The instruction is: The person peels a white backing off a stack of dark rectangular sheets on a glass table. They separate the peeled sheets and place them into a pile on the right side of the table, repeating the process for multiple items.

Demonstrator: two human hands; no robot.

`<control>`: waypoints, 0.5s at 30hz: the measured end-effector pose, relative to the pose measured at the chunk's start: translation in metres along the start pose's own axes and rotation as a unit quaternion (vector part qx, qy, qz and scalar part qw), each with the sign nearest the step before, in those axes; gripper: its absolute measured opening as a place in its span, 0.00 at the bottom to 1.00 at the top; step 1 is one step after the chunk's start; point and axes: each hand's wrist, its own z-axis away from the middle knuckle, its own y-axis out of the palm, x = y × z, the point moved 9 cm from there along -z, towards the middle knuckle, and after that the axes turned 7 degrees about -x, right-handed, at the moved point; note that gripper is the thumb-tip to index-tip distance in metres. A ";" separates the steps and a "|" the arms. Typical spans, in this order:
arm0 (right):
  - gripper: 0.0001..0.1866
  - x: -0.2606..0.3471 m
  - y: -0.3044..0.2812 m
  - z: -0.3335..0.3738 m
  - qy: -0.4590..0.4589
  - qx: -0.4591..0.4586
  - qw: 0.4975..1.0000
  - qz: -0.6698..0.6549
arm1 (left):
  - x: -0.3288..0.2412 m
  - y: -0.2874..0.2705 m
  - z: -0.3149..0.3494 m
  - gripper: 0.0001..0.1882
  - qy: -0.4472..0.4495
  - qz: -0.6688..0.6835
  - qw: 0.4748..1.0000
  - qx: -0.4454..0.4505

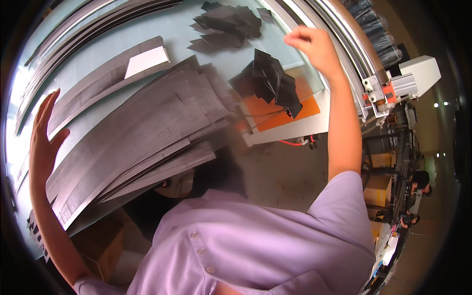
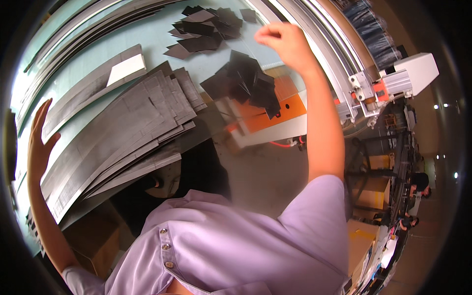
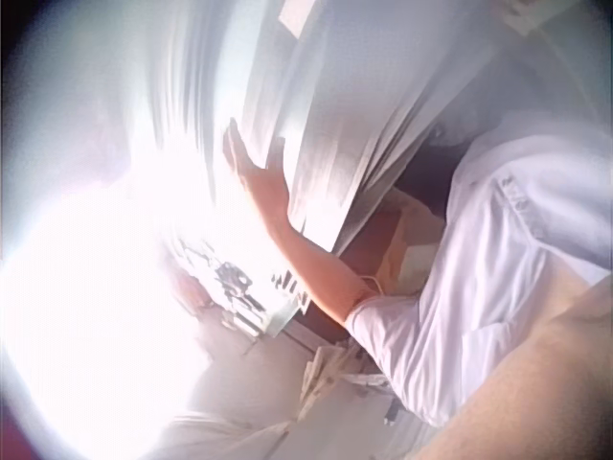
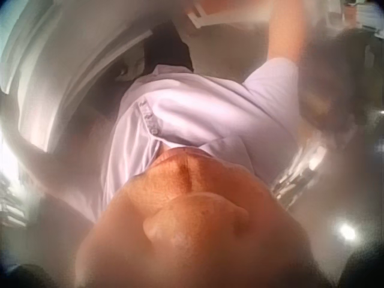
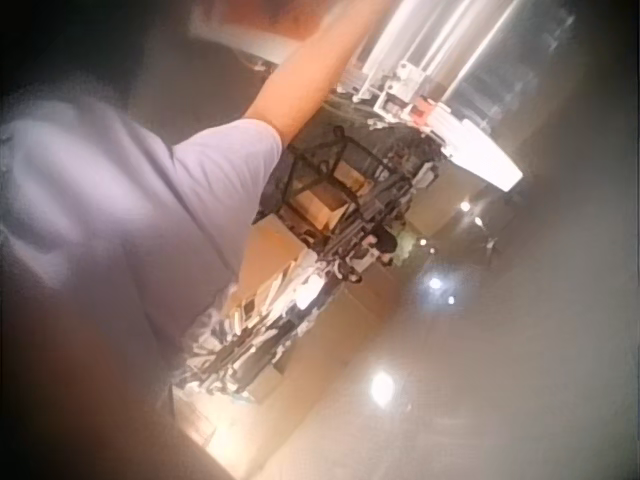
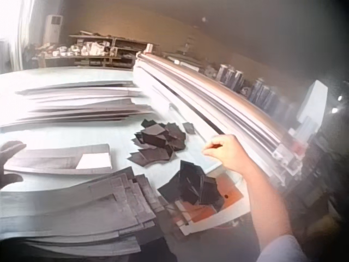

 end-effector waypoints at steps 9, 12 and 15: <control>0.18 -0.029 0.019 0.138 -0.003 0.027 0.998 0.052 | -0.207 -0.019 0.040 0.34 0.141 0.118 0.983 0.015; 0.19 -0.025 0.022 0.145 -0.031 0.003 0.996 0.082 | -0.238 -0.011 0.041 0.33 0.163 0.150 0.975 0.006; 0.19 -0.016 0.024 0.143 -0.022 -0.005 0.993 0.119 | -0.257 -0.011 0.036 0.30 0.167 0.204 0.965 -0.008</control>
